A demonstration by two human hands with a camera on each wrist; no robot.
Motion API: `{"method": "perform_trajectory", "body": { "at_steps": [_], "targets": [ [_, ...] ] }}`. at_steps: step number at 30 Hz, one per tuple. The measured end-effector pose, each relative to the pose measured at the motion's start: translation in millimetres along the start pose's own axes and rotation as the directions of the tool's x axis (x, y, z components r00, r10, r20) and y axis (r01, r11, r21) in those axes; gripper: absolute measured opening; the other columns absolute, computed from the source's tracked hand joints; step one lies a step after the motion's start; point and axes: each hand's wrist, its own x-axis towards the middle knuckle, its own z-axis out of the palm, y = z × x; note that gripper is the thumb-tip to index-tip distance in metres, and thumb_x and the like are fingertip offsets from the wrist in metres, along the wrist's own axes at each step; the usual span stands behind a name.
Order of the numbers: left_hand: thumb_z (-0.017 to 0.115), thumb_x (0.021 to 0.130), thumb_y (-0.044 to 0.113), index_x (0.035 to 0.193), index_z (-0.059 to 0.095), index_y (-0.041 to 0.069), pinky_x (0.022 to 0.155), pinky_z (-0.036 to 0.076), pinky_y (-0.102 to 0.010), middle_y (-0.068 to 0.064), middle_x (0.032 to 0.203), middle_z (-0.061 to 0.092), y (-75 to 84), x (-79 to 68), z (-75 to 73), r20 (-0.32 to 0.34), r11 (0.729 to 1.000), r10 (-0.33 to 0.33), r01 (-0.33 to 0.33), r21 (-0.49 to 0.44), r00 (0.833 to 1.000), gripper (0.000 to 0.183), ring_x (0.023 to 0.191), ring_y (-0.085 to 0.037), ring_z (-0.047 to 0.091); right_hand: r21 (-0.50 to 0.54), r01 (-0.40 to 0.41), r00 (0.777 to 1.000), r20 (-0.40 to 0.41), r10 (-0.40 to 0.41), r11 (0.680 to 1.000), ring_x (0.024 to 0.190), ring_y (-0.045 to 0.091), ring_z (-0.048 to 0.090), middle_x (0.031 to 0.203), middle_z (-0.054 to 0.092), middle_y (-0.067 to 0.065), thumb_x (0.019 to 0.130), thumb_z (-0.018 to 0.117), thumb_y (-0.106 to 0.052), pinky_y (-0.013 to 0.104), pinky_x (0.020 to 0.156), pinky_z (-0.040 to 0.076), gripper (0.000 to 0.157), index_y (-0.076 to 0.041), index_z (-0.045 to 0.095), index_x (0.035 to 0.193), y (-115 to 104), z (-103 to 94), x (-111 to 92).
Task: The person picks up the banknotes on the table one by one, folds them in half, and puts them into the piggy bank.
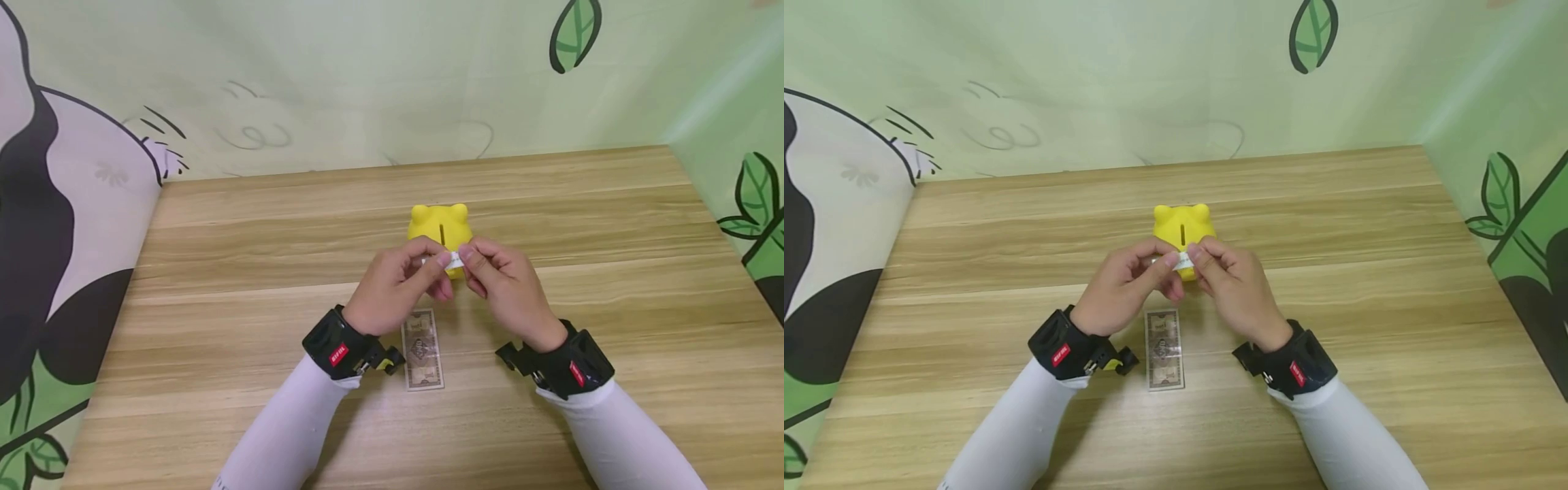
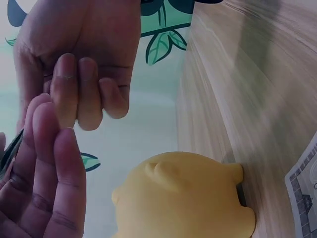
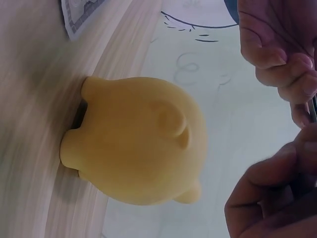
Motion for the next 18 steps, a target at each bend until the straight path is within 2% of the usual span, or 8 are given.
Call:
{"method": "perform_trajectory", "body": {
  "at_steps": [4,7,9,14,18],
  "targets": [
    [0.052,0.100,0.008,0.104,0.062,-0.001,0.071,0.059,-0.047,-0.016,0.076,0.068,-8.5,1.9,-1.1,-0.029,1.000,0.014,-0.015,-0.024,0.999,0.014,0.071,-0.025,0.065,0.036,-0.012,0.999,-0.047,0.014,0.999,0.048,0.020,0.035,0.056,0.039,0.003,0.102,0.049,-0.018,0.025,0.042,0.025,0.033,-0.002,0.052,0.073,-0.4,-0.9,0.7],
    [0.055,0.099,0.010,0.106,0.064,0.002,0.065,0.060,-0.041,-0.010,0.074,0.068,-20.7,4.1,-1.9,-0.064,0.999,0.033,-0.034,-0.019,0.997,0.013,0.066,-0.021,0.065,0.049,-0.005,0.999,-0.039,0.006,0.999,0.048,0.020,0.035,0.056,0.039,0.003,0.102,0.048,-0.018,0.025,0.042,0.025,0.033,-0.002,0.052,0.074,-0.8,-0.7,1.0],
    [0.057,0.098,0.012,0.105,0.065,0.005,0.062,0.060,-0.041,-0.007,0.071,0.068,-29.1,5.5,-2.7,-0.085,0.998,0.048,-0.050,-0.022,0.995,0.013,0.063,-0.022,0.065,0.047,0.003,1.000,-0.020,-0.002,0.999,0.048,0.021,0.036,0.056,0.039,0.004,0.103,0.047,-0.019,0.024,0.044,0.027,0.034,-0.002,0.051,0.074,-0.4,0.2,1.5],
    [0.059,0.097,0.013,0.103,0.067,0.007,0.057,0.058,-0.049,-0.007,0.068,0.068,-34.4,5.3,-4.9,-0.120,0.997,0.061,-0.067,-0.045,0.991,0.011,0.060,-0.030,0.063,0.042,0.002,1.000,0.024,-0.003,0.999,0.054,0.025,0.043,0.060,0.046,0.011,0.104,0.046,-0.022,0.024,0.049,0.038,0.033,-0.003,0.052,0.078,2.2,2.7,2.4],
    [0.060,0.096,0.010,0.102,0.068,0.007,0.057,0.058,-0.046,-0.008,0.067,0.068,-32.2,5.5,-5.1,-0.113,0.997,0.045,-0.051,-0.051,0.993,0.010,0.059,-0.031,0.062,0.032,-0.014,1.000,0.028,0.013,0.999,0.062,0.026,0.051,0.069,0.053,0.014,0.102,0.051,-0.021,0.025,0.054,0.047,0.024,-0.002,0.056,0.087,2.2,2.2,1.9]
  ]
}}
